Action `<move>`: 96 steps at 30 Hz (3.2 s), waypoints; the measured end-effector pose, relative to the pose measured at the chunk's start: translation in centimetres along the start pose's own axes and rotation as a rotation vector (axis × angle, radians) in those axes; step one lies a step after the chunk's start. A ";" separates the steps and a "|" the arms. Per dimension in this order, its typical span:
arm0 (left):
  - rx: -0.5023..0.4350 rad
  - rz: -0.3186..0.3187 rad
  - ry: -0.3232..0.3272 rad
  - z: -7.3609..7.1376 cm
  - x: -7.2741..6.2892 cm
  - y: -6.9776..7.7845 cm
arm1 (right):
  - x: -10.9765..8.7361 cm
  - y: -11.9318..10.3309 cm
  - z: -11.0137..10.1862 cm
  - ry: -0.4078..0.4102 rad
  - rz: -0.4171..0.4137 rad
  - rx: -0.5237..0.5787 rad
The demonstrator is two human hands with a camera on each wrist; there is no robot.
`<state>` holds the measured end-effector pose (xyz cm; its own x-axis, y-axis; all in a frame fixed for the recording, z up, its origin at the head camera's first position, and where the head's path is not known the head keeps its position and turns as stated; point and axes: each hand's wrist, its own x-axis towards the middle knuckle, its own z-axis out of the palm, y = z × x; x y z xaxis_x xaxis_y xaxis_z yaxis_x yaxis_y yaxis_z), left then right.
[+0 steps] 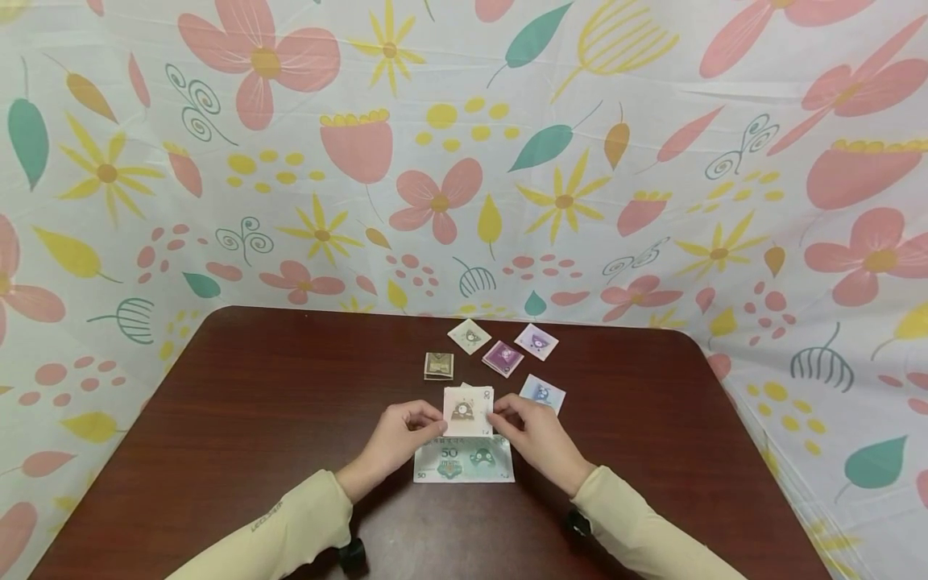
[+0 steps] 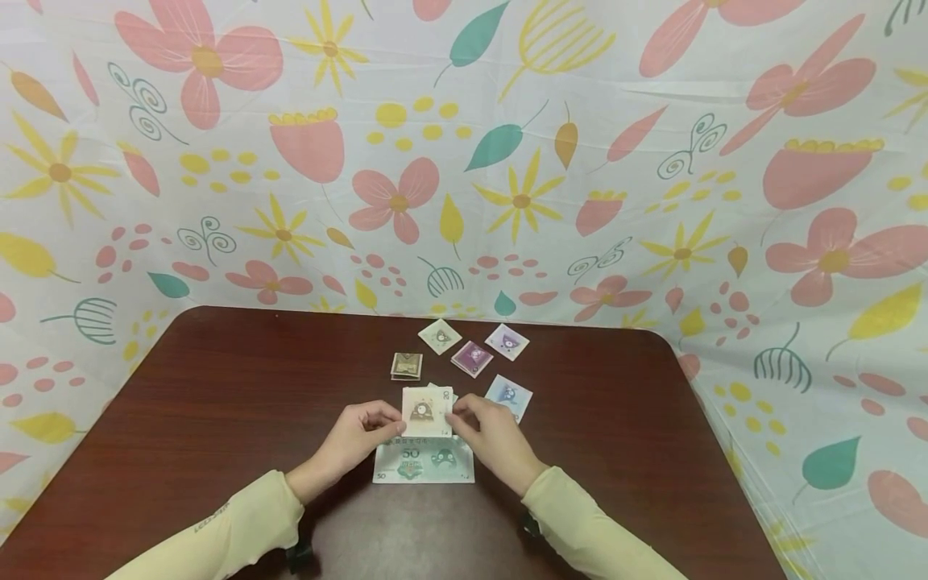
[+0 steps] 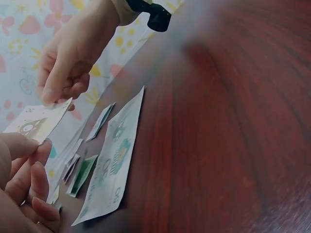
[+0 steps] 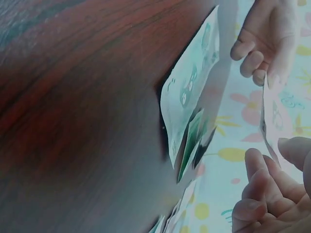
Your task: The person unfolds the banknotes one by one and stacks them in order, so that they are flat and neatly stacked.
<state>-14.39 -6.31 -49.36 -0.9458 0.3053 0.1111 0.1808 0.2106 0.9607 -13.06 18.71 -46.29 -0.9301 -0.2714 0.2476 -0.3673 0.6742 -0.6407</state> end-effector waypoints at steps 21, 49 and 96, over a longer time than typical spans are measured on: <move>0.040 -0.001 -0.036 0.8 -0.5 -0.3 | -0.1 0.2 0.2 0.005 0.041 0.067; -0.266 -0.096 -0.152 -2.3 3.8 0.3 | 0.2 0.9 0.1 -0.107 -0.036 0.271; -0.059 -0.190 -0.356 -5.3 5.0 2.6 | 0.7 1.3 -1.6 0.039 0.016 0.356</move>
<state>-20.08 -9.15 -44.98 -0.8063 0.5707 -0.1553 -0.0139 0.2442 0.9696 -14.17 20.51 -45.75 -0.9378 -0.2317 0.2586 -0.3335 0.3944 -0.8563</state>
